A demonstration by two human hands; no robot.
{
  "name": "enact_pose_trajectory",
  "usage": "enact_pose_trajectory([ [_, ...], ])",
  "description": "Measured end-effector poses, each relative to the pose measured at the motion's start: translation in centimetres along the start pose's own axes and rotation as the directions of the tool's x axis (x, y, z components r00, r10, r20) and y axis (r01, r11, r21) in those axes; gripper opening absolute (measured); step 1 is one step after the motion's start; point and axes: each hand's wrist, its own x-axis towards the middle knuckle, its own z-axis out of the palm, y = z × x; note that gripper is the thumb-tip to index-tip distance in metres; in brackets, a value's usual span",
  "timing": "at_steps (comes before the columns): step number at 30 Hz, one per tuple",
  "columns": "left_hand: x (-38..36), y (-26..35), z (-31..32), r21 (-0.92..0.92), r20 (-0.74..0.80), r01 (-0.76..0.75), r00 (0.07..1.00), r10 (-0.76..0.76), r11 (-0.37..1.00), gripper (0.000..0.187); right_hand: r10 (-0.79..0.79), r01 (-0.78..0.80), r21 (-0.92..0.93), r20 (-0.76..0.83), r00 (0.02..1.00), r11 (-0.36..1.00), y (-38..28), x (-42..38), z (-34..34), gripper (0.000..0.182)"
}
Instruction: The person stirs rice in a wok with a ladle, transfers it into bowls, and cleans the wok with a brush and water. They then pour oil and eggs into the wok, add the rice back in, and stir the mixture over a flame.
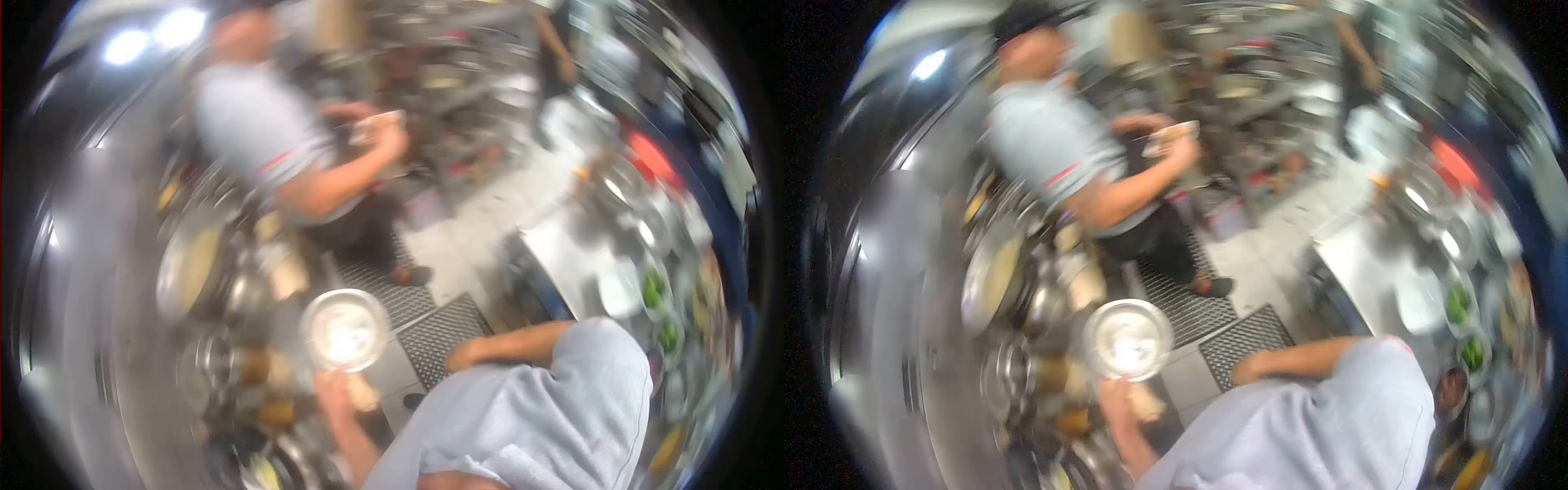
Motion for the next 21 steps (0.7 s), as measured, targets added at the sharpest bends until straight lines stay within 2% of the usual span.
enact_pose_trajectory([
  [1,0.3,-0.4,6.3,-0.051,0.252,-0.005,0.967,0.018,0.999,0.031,0.062,-0.065,0.076,0.046,0.997,0.995,1.1,-3.1,-0.1,0.039],
  [2,1.0,-2.8,11.9,-0.157,0.467,0.223,0.875,-0.127,0.962,0.031,0.103,-0.117,0.141,0.102,0.989,0.983,1.9,-5.9,-0.5,0.039],
  [3,1.3,-5.2,16.8,-0.139,0.649,0.332,0.742,-0.167,0.933,0.029,0.155,-0.155,0.236,0.016,0.988,0.959,3.1,-7.1,1.7,0.039],
  [5,-1.1,-4.2,25.2,0.007,0.812,0.447,0.519,-0.266,0.895,0.030,0.275,-0.207,0.383,-0.130,0.953,0.900,7.2,-7.9,7.0,0.040],
  [6,-1.0,-4.8,28.0,0.163,0.859,0.434,0.379,-0.344,0.886,0.030,0.409,-0.081,0.634,-0.391,0.824,0.769,9.5,-6.8,12.3,0.041],
  [7,-1.9,-1.8,29.0,0.200,0.901,0.398,0.284,-0.327,0.895,0.029,0.535,-0.157,0.706,-0.352,0.768,0.691,7.3,-7.6,11.7,0.041],
  [9,-4.8,0.2,36.2,0.269,0.941,0.312,0.117,-0.318,0.911,0.028,0.723,-0.239,0.834,-0.246,0.645,0.498,7.5,-9.6,12.8,0.042],
  [10,-5.8,1.3,39.4,0.285,0.951,0.269,0.041,-0.307,0.920,0.028,0.722,-0.205,0.830,-0.297,0.625,0.518,5.5,-13.3,11.5,0.043],
  [11,-6.7,2.2,42.5,0.287,0.957,0.232,-0.020,-0.291,0.929,0.028,0.734,-0.211,0.848,-0.264,0.626,0.486,5.7,-13.9,11.8,0.043],
  [13,-8.3,4.0,49.2,0.178,0.982,0.167,-0.089,-0.164,0.970,0.026,0.755,-0.229,0.874,-0.208,0.622,0.429,6.3,-15.2,12.0,0.044],
  [15,-10.4,5.4,56.4,0.154,0.987,0.315,-0.013,-0.159,0.936,0.021,0.777,-0.140,0.881,-0.311,0.548,0.452,7.2,-15.3,13.4,0.044],
  [16,-10.9,6.4,58.6,0.155,0.988,0.365,-0.061,-0.142,0.918,0.021,0.780,-0.101,0.879,-0.355,0.515,0.466,7.8,-15.2,14.2,0.044],
  [18,-11.3,7.7,61.3,0.161,0.984,0.468,-0.140,-0.107,0.869,0.022,0.786,-0.119,0.888,-0.321,0.528,0.443,8.9,-15.4,14.9,0.048],
  [20,-10.7,5.7,59.2,-0.053,0.994,0.164,-0.089,0.069,0.985,0.034,0.771,-0.151,0.875,-0.309,0.556,0.460,10.2,-14.5,15.5,0.053],
  [21,-9.8,4.3,57.2,-0.152,0.986,-0.009,-0.074,0.151,0.988,0.041,0.754,-0.171,0.856,-0.314,0.577,0.488,11.1,-13.4,16.3,0.054],
])
